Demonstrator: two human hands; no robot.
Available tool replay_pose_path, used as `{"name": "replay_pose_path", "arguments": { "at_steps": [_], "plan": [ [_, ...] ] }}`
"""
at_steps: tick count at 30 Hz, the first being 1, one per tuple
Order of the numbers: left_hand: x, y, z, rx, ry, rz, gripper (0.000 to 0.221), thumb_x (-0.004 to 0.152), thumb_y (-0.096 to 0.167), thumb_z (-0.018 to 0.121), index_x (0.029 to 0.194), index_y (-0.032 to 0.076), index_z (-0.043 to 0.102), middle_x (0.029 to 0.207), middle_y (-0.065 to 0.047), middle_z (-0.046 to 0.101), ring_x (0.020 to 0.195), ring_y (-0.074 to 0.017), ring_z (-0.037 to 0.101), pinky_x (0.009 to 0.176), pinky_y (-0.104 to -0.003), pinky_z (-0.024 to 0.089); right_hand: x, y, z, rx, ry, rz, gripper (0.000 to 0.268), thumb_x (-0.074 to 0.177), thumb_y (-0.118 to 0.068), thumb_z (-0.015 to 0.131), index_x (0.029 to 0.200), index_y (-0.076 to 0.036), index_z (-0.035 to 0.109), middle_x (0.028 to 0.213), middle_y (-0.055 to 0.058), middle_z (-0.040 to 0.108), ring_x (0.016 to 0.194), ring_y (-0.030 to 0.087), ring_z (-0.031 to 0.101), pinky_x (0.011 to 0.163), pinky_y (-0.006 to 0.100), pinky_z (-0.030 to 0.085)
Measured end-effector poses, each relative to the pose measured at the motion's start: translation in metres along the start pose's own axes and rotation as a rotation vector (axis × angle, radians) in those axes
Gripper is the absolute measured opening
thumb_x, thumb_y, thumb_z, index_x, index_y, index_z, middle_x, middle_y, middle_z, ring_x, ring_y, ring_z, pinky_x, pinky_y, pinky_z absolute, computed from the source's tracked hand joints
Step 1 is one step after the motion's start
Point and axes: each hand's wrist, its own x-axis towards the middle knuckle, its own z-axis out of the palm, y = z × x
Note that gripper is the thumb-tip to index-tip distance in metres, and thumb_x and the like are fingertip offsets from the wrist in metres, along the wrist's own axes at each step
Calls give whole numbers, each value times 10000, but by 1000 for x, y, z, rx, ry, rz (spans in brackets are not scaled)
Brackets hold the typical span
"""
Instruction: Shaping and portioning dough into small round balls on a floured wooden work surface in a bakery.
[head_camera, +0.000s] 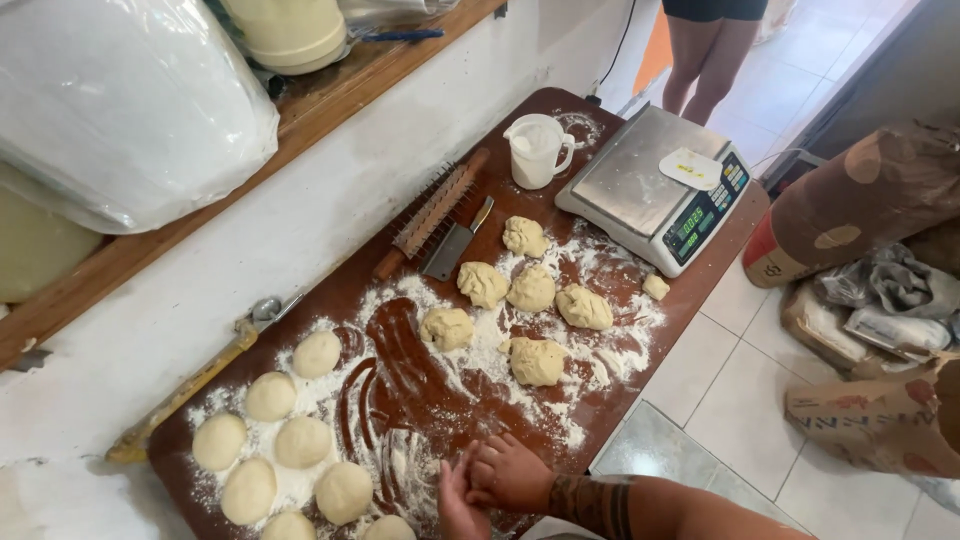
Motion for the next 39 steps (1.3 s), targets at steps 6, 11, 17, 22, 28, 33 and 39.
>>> {"name": "replay_pose_path", "arguments": {
  "at_steps": [6,11,17,22,28,33,39],
  "plan": [
    [117,-50,-85,581,213,158,646,1048,468,315,1384,34,656,1397,-176,676,1302,-317,620,1086,-436,469,-20,41,40,-68,-349,40,105,991,-226,701,985,-129,738,906,24,727,856,192,658,831,332,571],
    [125,-59,-93,-80,-129,45,665,1058,481,360,1319,-71,625,1077,-243,707,919,-329,672,675,-392,508,10,-8,-16,66,46,-422,134,1016,-138,665,894,-129,718,913,20,699,872,206,656,905,379,561],
    [56,-32,-30,-302,-115,-25,732,994,595,364,1298,-12,638,1284,-307,642,1187,-438,607,951,-578,502,7,9,9,53,-22,81,720,1054,-674,236,1033,-82,646,1066,103,619,957,263,531,875,460,474],
    [80,-43,-81,496,10,238,702,1090,580,316,1551,65,435,1570,-259,398,1491,-424,324,1230,-570,203,-42,83,117,-274,-17,-30,342,868,-475,655,818,-139,696,738,60,654,756,300,645,613,477,509],
    [120,-86,-115,-46,-111,115,614,943,568,636,1376,132,637,1231,-95,689,1071,-240,678,939,-432,541,-20,42,35,662,-195,327,148,903,-260,678,817,-140,688,896,89,708,877,317,694,787,441,548],
    [88,-70,-112,-53,59,91,669,929,546,727,1375,69,579,1288,-221,611,1133,-375,609,933,-556,495,-20,45,8,721,-134,249,363,916,-165,704,1231,-17,601,1175,217,566,1155,460,624,974,523,516],
    [83,-24,-117,395,368,258,717,862,645,678,1373,150,588,1294,-217,621,1131,-371,660,899,-552,530,-59,76,-11,461,-376,694,489,928,-369,707,1310,-73,630,1279,205,643,1176,397,664,1006,504,551]
  ]
}}
